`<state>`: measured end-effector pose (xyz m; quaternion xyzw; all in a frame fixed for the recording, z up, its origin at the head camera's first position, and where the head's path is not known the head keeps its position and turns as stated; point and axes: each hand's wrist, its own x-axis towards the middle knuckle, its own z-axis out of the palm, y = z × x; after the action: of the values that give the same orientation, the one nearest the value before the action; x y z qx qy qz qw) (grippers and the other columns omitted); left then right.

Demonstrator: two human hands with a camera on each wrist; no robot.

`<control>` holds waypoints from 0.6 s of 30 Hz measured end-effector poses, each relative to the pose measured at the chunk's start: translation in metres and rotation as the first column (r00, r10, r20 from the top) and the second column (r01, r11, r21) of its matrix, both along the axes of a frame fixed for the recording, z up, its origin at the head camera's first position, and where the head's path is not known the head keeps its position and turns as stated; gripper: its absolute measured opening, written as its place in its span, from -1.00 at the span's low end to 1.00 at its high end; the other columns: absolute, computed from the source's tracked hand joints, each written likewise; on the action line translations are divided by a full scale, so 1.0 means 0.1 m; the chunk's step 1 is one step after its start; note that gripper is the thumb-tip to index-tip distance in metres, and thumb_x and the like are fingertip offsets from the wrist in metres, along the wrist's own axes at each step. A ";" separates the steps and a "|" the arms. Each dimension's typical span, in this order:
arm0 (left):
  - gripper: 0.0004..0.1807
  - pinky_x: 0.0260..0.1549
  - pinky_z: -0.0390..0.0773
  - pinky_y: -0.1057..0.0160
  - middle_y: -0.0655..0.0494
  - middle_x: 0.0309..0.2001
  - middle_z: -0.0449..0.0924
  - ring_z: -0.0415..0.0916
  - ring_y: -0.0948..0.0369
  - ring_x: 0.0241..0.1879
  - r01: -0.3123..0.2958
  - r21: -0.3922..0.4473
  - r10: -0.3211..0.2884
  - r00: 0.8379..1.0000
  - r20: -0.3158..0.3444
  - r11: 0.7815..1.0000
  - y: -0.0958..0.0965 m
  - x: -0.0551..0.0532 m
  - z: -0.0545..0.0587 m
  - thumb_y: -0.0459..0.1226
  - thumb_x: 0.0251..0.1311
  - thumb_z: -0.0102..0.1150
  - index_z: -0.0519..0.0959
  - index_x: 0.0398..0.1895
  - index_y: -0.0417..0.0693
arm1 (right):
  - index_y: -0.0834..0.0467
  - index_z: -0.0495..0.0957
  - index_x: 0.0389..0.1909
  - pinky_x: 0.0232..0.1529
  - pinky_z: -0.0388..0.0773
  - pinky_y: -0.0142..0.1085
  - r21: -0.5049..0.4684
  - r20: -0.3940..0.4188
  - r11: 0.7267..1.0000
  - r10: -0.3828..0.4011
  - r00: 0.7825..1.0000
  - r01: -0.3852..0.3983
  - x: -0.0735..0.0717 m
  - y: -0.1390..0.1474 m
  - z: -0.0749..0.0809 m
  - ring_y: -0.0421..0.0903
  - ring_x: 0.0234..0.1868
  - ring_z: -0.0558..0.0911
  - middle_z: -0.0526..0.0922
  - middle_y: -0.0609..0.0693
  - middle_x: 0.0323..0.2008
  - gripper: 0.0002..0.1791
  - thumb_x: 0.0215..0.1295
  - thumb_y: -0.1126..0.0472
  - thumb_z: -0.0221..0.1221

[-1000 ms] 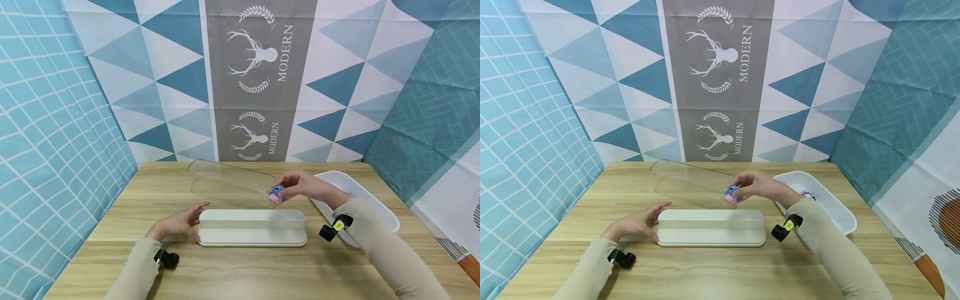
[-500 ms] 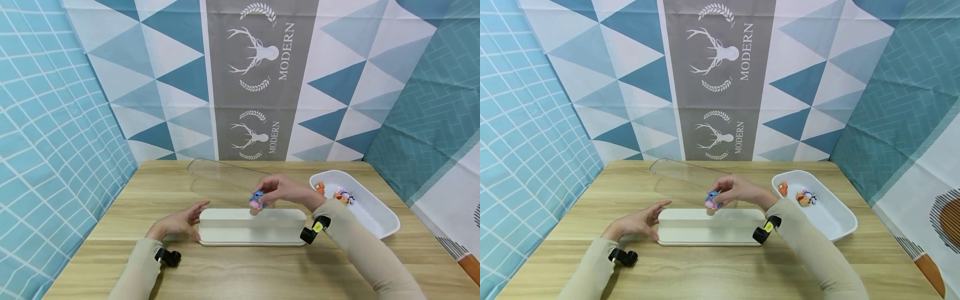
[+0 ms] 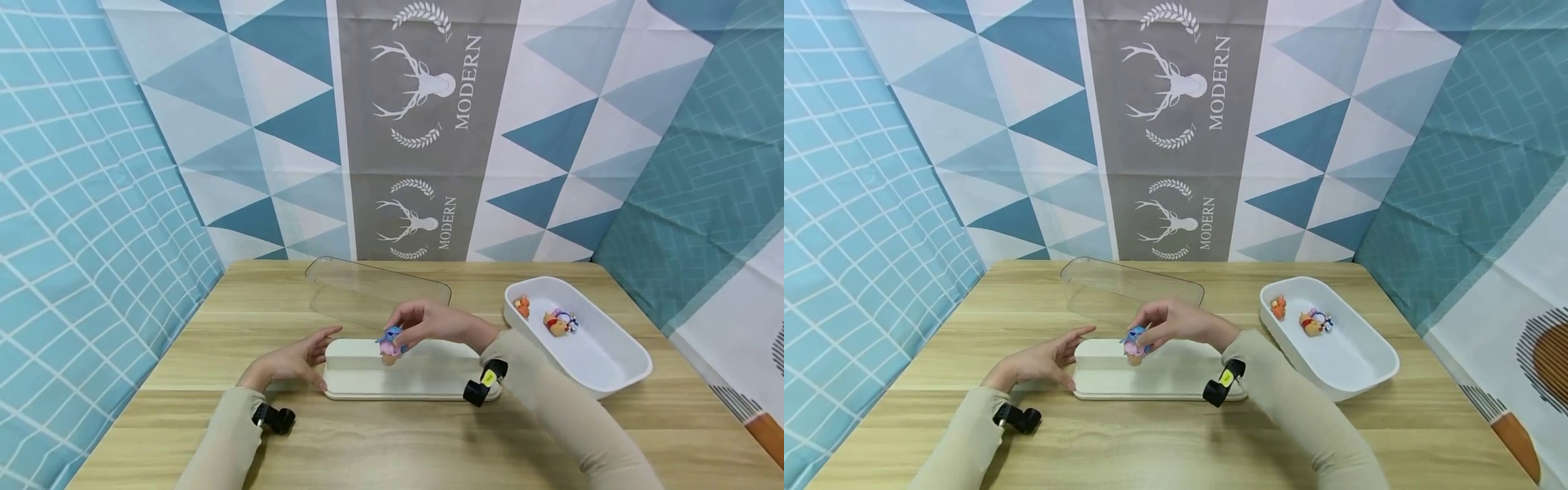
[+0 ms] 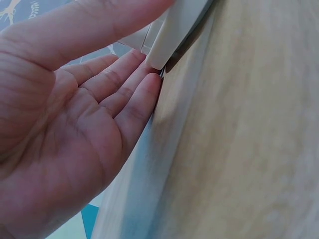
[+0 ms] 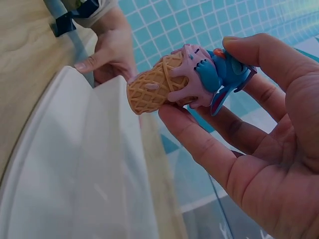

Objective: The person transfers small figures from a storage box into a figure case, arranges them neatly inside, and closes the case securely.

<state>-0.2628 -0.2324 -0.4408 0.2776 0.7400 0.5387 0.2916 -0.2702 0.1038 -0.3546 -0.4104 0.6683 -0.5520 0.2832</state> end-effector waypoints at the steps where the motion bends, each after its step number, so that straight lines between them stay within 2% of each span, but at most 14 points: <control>1: 0.29 0.32 0.32 0.15 -0.45 0.46 -0.03 0.00 -0.30 0.44 0.003 0.001 -0.003 1.000 -0.002 1.000 0.00 0.00 0.00 -0.59 -0.07 0.44 -0.31 0.57 -0.27 | 0.51 0.51 -0.04 -0.20 0.69 -0.27 0.007 -0.002 1.000 -0.004 1.000 0.004 0.00 -0.03 -0.02 -0.14 -0.22 0.68 0.71 0.01 -0.23 -0.74 0.31 0.44 0.21; 5: 0.27 0.30 0.35 0.18 -0.46 0.45 -0.01 0.02 -0.31 0.43 0.012 0.007 -0.012 1.000 -0.014 1.000 0.00 0.00 0.00 -0.59 -0.06 0.43 -0.31 0.56 -0.30 | 0.46 0.55 -0.05 -0.17 0.70 -0.21 0.035 0.006 0.999 -0.012 1.000 0.012 0.01 -0.13 -0.08 -0.12 -0.22 0.69 0.71 0.03 -0.22 -0.78 0.31 0.45 0.21; 12: 0.27 0.26 0.39 0.21 -0.45 0.45 0.00 0.01 -0.31 0.43 0.010 0.009 -0.010 1.000 0.000 1.000 0.01 0.00 0.00 -0.59 -0.05 0.43 -0.31 0.57 -0.27 | 0.46 0.55 -0.04 -0.22 0.69 -0.30 0.055 0.026 0.998 -0.029 0.999 0.028 0.02 -0.24 -0.15 -0.14 -0.23 0.68 0.72 0.01 -0.23 -0.76 0.30 0.47 0.21; 18: 0.28 0.27 0.39 0.16 -0.45 0.46 -0.01 0.00 -0.31 0.44 0.004 0.006 -0.004 1.000 0.010 1.000 0.01 0.00 0.01 -0.59 -0.06 0.43 -0.31 0.58 -0.25 | 0.49 0.54 -0.02 -0.15 0.70 -0.20 0.058 0.038 0.998 -0.010 0.999 0.008 0.05 -0.32 -0.17 -0.13 -0.21 0.70 0.73 0.06 -0.20 -0.74 0.29 0.48 0.21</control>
<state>-0.2623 -0.2313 -0.4400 0.2775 0.7365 0.5415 0.2956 -0.2648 0.0715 -0.3717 -0.3882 0.6802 -0.5417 0.3053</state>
